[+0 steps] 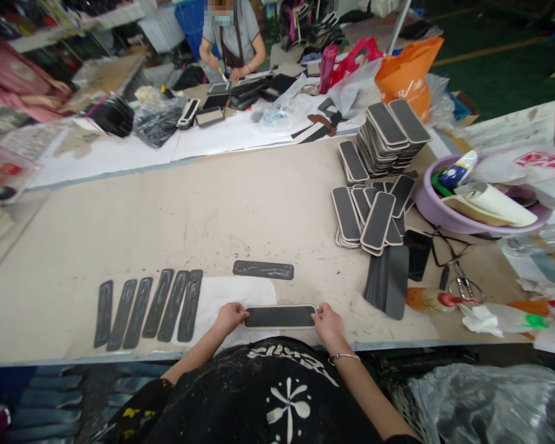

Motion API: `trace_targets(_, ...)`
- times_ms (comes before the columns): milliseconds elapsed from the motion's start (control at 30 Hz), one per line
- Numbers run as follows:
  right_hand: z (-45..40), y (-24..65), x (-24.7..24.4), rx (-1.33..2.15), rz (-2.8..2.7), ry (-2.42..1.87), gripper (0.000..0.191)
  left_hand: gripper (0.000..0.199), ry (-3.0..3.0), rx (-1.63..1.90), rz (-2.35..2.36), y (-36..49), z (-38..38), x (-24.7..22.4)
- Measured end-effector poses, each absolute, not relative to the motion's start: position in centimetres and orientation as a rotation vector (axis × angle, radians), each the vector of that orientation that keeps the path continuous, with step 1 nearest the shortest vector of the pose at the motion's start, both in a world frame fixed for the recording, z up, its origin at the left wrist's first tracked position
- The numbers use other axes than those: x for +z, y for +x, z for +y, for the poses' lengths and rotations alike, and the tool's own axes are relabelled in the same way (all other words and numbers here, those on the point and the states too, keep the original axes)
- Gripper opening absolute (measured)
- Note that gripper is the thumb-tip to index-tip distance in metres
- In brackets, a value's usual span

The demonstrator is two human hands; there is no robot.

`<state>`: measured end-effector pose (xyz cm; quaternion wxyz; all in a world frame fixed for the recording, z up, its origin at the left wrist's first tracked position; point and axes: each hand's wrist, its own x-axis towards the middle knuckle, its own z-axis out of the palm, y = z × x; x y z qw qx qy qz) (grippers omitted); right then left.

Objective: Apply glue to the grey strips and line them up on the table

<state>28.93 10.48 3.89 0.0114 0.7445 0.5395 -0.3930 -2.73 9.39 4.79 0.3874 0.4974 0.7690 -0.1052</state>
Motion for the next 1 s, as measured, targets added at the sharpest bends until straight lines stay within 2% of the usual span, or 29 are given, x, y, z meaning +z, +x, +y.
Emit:
trace_targets(633, 10.35, 28.97, 3.60, -1.190, 1.706, 2.282, 0.012, 0.014, 1.263, -0.255, 1.966, -2.73, 9.18, 4.62)
trace_targets(1000, 9.79, 29.04, 3.69, -1.055, 1.805, 2.215, 0.016, 0.014, 1.267, -0.263, 1.967, -2.72, 9.17, 4.80)
